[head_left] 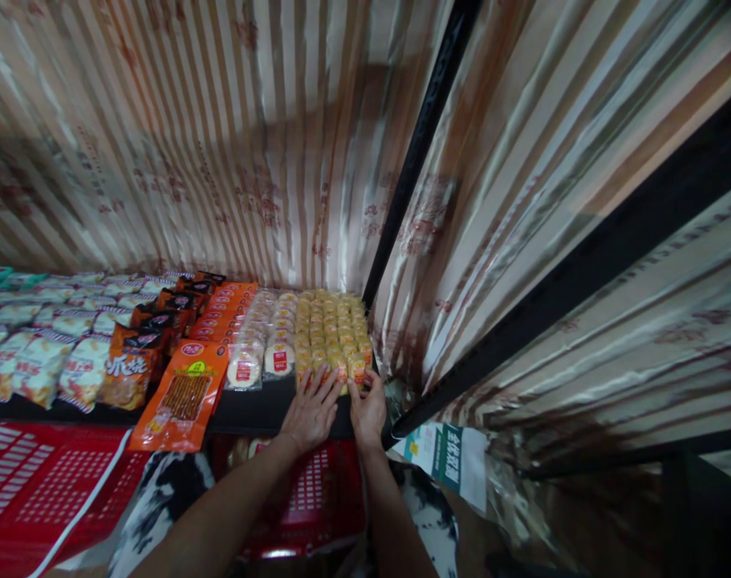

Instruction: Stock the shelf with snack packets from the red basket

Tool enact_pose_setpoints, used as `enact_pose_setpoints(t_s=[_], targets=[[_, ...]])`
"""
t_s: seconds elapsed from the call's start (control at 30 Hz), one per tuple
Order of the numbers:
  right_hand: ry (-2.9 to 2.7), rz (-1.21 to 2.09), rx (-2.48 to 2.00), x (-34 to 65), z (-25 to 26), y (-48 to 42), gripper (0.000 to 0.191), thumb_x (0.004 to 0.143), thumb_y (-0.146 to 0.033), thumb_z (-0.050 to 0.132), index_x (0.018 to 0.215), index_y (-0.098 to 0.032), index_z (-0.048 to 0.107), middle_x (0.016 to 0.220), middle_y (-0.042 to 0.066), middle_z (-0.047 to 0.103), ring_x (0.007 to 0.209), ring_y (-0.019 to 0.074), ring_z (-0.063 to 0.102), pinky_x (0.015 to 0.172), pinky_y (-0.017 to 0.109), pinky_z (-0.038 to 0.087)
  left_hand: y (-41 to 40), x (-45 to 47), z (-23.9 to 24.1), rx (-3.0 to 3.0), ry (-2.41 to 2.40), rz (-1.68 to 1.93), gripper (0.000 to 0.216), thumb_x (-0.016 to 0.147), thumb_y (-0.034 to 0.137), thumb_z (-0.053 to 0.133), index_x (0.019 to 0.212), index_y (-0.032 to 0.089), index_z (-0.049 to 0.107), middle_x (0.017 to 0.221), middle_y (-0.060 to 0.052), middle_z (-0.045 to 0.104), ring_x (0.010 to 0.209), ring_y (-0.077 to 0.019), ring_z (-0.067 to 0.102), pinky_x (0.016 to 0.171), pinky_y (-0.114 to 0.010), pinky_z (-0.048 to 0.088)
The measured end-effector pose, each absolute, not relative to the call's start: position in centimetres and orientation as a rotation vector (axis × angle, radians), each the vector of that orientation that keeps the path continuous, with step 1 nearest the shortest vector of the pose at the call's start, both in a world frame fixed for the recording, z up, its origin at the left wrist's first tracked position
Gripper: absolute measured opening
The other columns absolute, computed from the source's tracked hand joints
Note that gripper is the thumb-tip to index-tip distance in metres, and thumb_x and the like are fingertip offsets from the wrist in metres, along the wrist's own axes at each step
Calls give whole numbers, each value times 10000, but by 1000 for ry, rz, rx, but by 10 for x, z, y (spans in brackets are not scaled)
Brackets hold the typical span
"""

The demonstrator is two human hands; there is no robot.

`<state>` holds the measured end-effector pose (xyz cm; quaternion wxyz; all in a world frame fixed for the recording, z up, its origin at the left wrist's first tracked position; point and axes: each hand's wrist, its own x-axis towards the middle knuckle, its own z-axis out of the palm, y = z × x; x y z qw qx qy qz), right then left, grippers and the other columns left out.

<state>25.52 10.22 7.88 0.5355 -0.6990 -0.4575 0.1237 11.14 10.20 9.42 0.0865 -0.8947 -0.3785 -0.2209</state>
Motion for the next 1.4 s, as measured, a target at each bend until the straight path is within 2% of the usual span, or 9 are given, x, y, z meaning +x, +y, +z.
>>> enact_pose_setpoints(t_s=[0.33, 0.53, 0.73, 1.0, 1.2, 1.4], targets=[[-1183, 267, -1557, 261, 76, 96, 288, 835, -368, 433, 998, -154, 536, 997, 113, 545, 899, 194, 535, 716, 350, 533, 103, 111, 93, -2675, -1127, -660, 497, 890, 291, 390, 1376, 219, 319, 1479, -32, 248, 1373, -243, 134, 1114, -486, 137], [-1206, 314, -1565, 262, 72, 98, 289, 836, -342, 418, 1017, -147, 531, 991, 115, 545, 903, 196, 536, 727, 347, 530, 103, 112, 93, -2696, -1139, -635, 507, 889, 285, 386, 1384, 215, 300, 1487, -32, 222, 1375, -247, 123, 1107, -492, 158], [-1194, 184, -1612, 259, 74, 96, 301, 829, -344, 424, 1000, -140, 566, 1046, 141, 513, 940, 212, 504, 693, 327, 522, 103, 112, 92, -2699, -1135, -635, 522, 886, 275, 393, 1392, 217, 281, 1492, -32, 204, 1375, -249, 120, 1106, -495, 159], [-1230, 198, -1677, 258, 77, 97, 276, 818, -310, 430, 1016, -163, 554, 833, 65, 548, 764, 191, 536, 704, 341, 482, 102, 112, 92, -2685, -1132, -634, 527, 885, 259, 391, 1396, 209, 270, 1490, -41, 206, 1376, -248, 117, 1108, -496, 150], [-1199, 180, -1673, 255, 79, 96, 287, 816, -335, 428, 1008, -165, 559, 838, 62, 556, 716, 174, 535, 666, 317, 485, 102, 112, 92, -2659, -1129, -650, 543, 877, 233, 394, 1401, 205, 255, 1487, -38, 217, 1378, -240, 107, 1114, -492, 135], [-1220, 203, -1678, 256, 81, 95, 309, 821, -335, 416, 1026, -151, 556, 858, 73, 554, 743, 178, 538, 673, 317, 489, 102, 112, 92, -2659, -1135, -634, 546, 886, 285, 396, 1405, 208, 245, 1487, -29, 219, 1378, -242, 106, 1110, -484, 151]])
